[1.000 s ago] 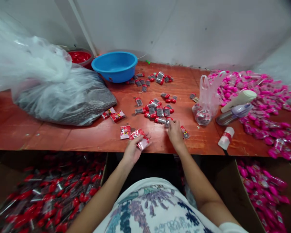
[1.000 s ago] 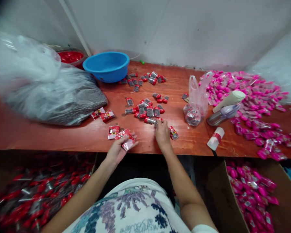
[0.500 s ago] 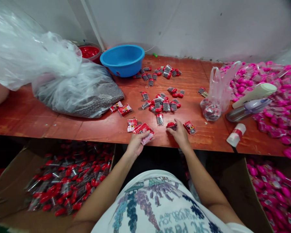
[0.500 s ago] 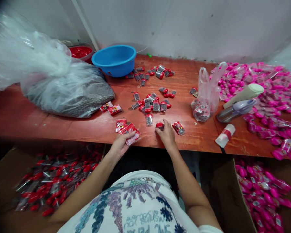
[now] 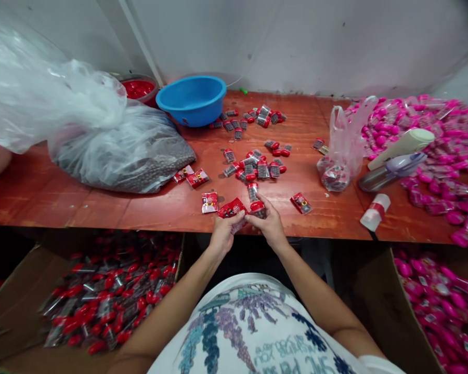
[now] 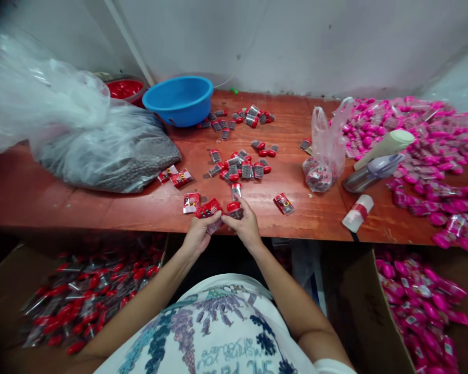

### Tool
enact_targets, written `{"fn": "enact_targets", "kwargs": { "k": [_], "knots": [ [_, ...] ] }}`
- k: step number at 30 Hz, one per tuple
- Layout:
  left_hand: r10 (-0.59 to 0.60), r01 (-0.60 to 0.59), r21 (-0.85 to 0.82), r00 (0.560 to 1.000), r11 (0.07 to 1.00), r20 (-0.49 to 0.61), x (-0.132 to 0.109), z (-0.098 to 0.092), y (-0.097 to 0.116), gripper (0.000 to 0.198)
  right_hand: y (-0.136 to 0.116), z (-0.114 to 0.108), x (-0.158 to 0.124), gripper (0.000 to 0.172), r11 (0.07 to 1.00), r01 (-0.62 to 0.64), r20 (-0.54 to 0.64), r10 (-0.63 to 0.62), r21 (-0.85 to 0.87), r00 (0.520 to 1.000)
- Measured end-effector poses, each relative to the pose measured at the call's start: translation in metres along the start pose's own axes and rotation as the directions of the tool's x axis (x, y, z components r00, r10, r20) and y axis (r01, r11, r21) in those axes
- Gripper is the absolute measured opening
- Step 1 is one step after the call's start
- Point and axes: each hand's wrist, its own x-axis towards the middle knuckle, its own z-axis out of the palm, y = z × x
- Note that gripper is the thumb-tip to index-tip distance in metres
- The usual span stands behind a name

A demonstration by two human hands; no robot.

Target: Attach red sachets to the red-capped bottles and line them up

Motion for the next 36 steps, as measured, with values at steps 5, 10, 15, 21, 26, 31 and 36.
{"fn": "enact_targets", "kwargs": {
  "k": [5, 10, 15, 21, 26, 31, 36],
  "knots": [
    [-0.078, 0.076, 0.037, 0.995, 0.996, 0.063, -0.003, -0.002, 0.002, 0.022, -0.005, -0.010, 0.002, 0.076, 0.998, -0.037, 0.029, 0.039, -0.059, 0.999],
    [-0.090, 0.090, 0.010, 0.995, 0.996, 0.043, -0.001, 0.001, 0.004, 0.019, -0.011, -0.021, 0.005, 0.082, 0.994, -0.016, 0.035, 0.020, -0.108, 0.999],
    [-0.281, 0.263, -0.165, 0.955, 0.950, -0.098, 0.006, 0.006, 0.012, 0.010, -0.011, -0.028, -0.003, 0.073, 0.997, -0.041, 0.046, 0.044, -0.069, 0.998],
    [-0.337, 0.305, -0.273, 0.938, 0.912, -0.079, 0.008, 0.015, 0.014, 0.013, -0.008, -0.013, -0.024, 0.067, 0.998, -0.049, 0.114, 0.052, -0.034, 0.992],
    [-0.291, 0.268, -0.224, 0.954, 0.937, -0.075, 0.007, 0.015, 0.010, 0.011, -0.006, -0.007, -0.024, 0.064, 0.998, -0.030, 0.057, 0.033, -0.048, 0.998],
    [-0.086, 0.067, -0.122, 0.984, 0.990, -0.158, 0.004, 0.013, 0.007, 0.013, -0.009, -0.006, -0.024, 0.066, 0.999, -0.044, 0.049, 0.045, -0.011, 0.998],
    [0.012, -0.019, -0.057, 0.992, 0.998, -0.123, 0.000, 0.014, 0.005, 0.020, -0.008, -0.006, -0.026, 0.066, 0.999, -0.040, 0.002, 0.040, 0.007, 0.999]
  ]
}}
